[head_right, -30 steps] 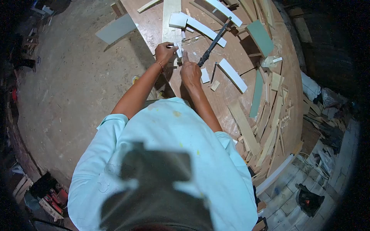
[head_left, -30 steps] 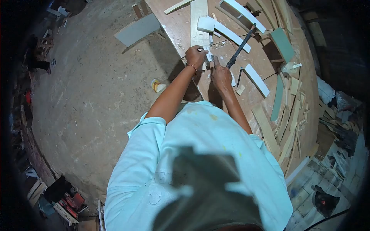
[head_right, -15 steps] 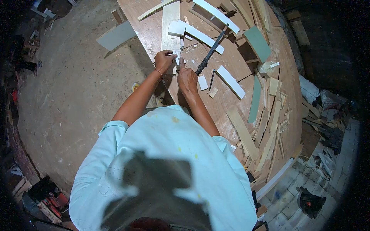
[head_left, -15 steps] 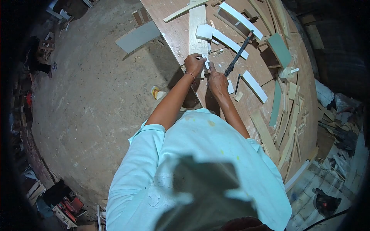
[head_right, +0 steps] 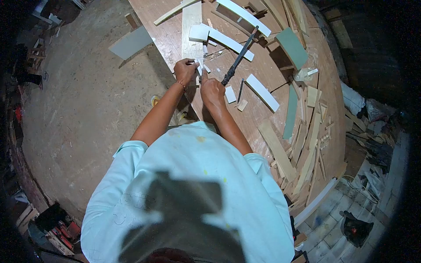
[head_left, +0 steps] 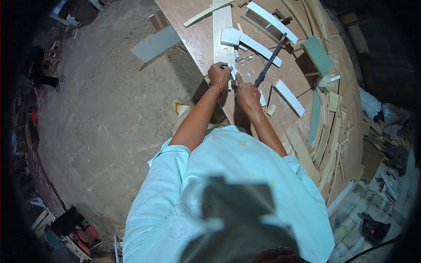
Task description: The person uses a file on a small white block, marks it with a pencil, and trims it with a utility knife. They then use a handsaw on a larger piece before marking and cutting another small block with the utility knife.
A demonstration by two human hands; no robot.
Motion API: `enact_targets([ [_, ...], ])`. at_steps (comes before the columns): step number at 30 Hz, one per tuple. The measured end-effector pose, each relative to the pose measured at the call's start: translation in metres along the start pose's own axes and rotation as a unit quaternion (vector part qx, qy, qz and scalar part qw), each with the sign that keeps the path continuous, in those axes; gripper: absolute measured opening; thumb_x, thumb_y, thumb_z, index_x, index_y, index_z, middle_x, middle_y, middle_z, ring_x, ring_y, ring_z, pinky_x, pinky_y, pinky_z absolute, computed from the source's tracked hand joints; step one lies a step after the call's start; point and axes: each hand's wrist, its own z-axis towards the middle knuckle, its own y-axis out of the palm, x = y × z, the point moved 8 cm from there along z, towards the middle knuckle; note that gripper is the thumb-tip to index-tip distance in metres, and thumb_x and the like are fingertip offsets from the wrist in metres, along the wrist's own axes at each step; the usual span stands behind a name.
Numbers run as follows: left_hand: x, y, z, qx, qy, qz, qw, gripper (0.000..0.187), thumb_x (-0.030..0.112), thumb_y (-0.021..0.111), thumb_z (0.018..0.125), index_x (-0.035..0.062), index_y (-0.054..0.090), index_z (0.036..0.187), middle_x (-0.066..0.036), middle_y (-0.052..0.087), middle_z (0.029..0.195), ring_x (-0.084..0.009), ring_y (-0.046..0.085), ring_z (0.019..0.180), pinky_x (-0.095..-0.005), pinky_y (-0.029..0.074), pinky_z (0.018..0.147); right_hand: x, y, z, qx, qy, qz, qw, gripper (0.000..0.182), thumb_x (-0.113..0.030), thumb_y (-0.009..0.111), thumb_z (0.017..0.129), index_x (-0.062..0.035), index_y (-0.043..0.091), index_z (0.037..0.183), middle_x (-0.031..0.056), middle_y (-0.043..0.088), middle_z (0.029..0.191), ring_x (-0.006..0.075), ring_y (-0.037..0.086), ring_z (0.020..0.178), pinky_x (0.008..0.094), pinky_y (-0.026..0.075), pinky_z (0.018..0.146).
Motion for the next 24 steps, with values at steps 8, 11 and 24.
enact_targets([
  [8, 0.004, -0.001, -0.001, 0.013, 0.028, 0.027, 0.999, 0.026, 0.019, 0.067, 0.060, 0.0023, 0.064, 0.080, -0.013, 0.061, 0.067, -0.0199, 0.059, 0.059, -0.0281, 0.046, 0.058, 0.004, 0.004, -0.014, 0.030, 0.009, 0.011, 0.999, 0.043, -0.006, 0.035, 0.079, -0.0016, 0.035, 0.121, 0.0218, 0.057, 0.068, 0.0329, 0.058, 0.062, 0.0406, 0.047, 0.053],
  [11, -0.001, 0.001, 0.004, 0.001, 0.009, 0.016, 1.000, 0.027, 0.021, 0.067, 0.057, 0.0045, 0.064, 0.079, -0.015, 0.061, 0.070, -0.0251, 0.060, 0.065, -0.0313, 0.047, 0.063, 0.005, 0.005, -0.017, 0.051, 0.013, 0.028, 0.998, 0.044, -0.005, 0.036, 0.078, -0.0035, 0.036, 0.121, 0.0218, 0.057, 0.069, 0.0330, 0.058, 0.063, 0.0410, 0.047, 0.053],
  [24, -0.006, 0.007, 0.007, -0.018, 0.028, 0.003, 0.999, 0.027, 0.024, 0.065, 0.062, 0.0037, 0.064, 0.079, -0.016, 0.061, 0.069, -0.0253, 0.060, 0.065, -0.0307, 0.046, 0.063, 0.027, 0.004, -0.025, 0.034, 0.101, 0.139, 0.984, 0.048, -0.009, 0.039, 0.076, -0.0099, 0.033, 0.124, 0.0227, 0.057, 0.071, 0.0361, 0.057, 0.067, 0.0439, 0.044, 0.061],
])
